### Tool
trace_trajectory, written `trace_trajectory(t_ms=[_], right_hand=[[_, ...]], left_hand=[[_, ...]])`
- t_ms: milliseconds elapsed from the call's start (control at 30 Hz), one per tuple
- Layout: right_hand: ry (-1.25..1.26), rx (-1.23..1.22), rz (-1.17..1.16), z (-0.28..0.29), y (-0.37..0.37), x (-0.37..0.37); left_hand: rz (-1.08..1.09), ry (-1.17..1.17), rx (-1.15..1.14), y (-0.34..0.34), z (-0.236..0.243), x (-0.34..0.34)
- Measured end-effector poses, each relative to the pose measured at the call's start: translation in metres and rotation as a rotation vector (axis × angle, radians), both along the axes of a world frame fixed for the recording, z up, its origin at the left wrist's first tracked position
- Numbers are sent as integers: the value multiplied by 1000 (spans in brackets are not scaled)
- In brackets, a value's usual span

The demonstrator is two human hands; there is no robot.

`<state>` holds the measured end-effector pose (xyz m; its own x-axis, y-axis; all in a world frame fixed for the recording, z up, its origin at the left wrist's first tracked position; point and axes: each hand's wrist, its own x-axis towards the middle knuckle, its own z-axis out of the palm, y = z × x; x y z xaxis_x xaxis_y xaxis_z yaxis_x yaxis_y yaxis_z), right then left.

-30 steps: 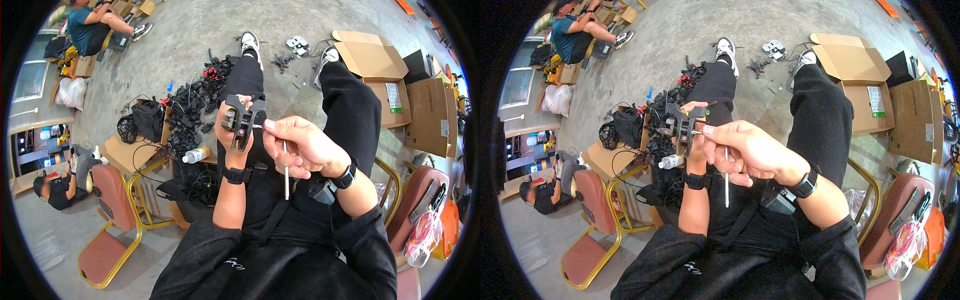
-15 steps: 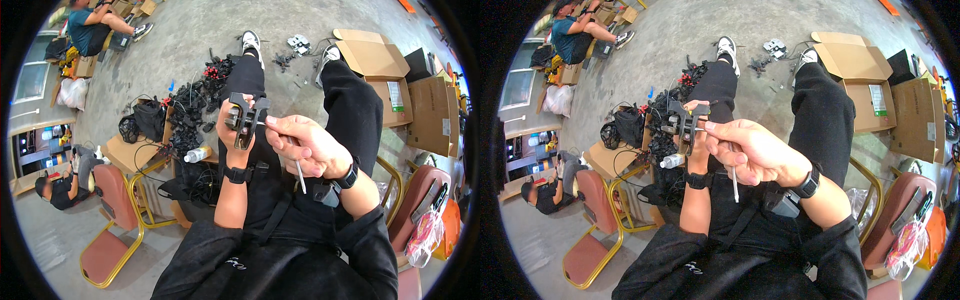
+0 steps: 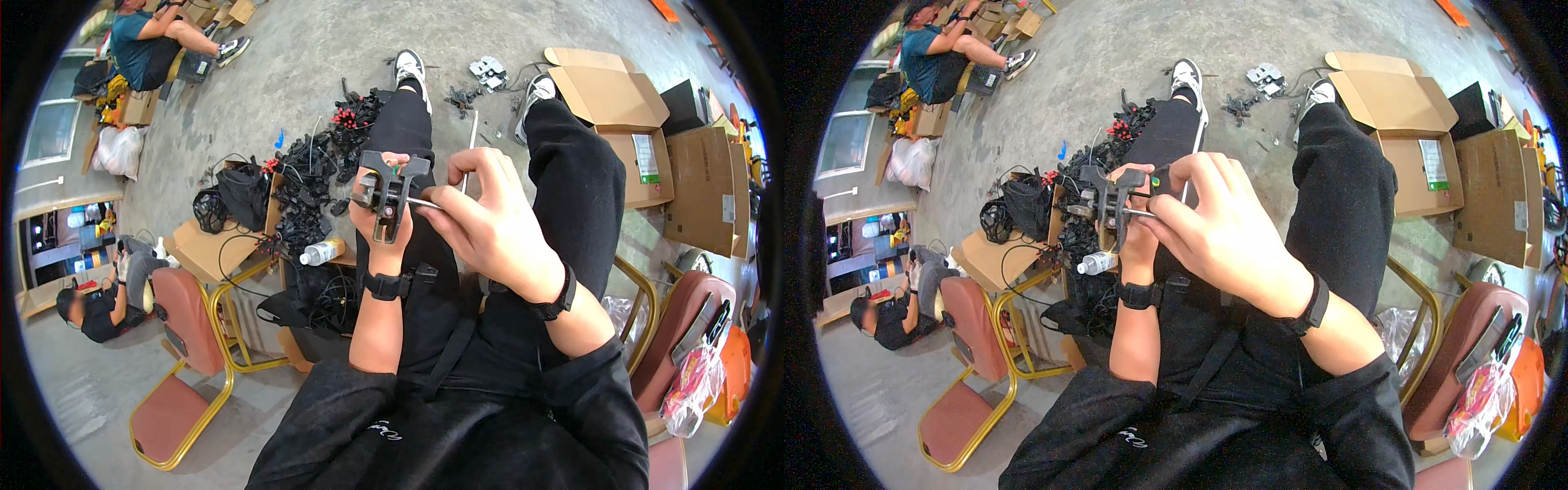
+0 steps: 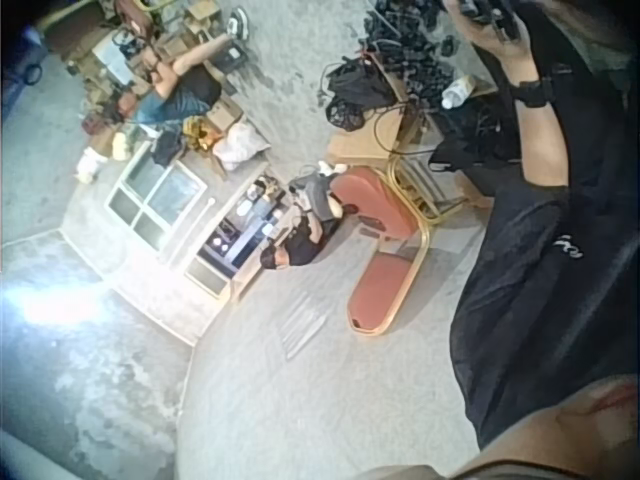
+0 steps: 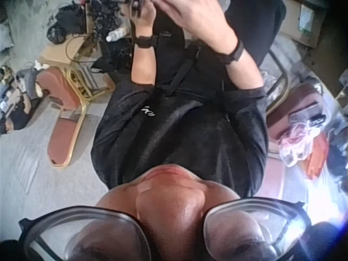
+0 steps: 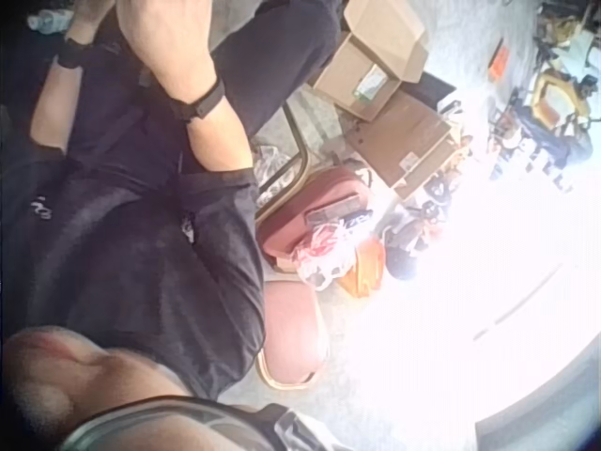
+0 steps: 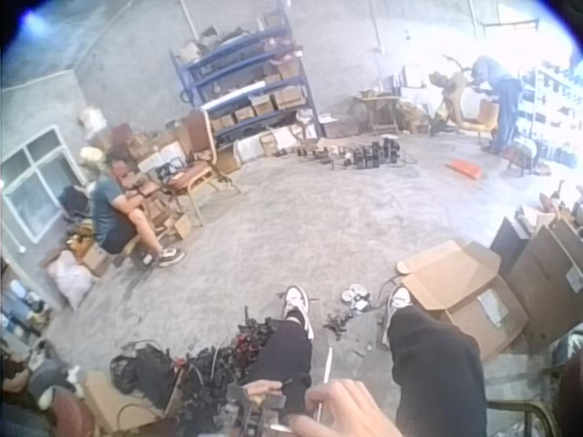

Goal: The person uses a thin metal tool to manipulate a small pin and a spring inside a black plastic switch housing while holding the component by hand.

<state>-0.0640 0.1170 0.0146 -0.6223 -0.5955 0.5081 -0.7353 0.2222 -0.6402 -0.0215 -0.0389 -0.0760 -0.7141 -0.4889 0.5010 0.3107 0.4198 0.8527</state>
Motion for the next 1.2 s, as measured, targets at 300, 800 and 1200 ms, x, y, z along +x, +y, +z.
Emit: trace_trajectory(t_ms=[300,800,1200], right_hand=[[-1170,-193,304,-4,0,-3],[-1205,-487,361,-10,-5,12],[-1368,-710,389,-7,11,-8]], left_hand=[[-33,-71,24,2,5,4],[93,-38,-47,3,26,24],[230,-876,-40,-102,-27,100]])
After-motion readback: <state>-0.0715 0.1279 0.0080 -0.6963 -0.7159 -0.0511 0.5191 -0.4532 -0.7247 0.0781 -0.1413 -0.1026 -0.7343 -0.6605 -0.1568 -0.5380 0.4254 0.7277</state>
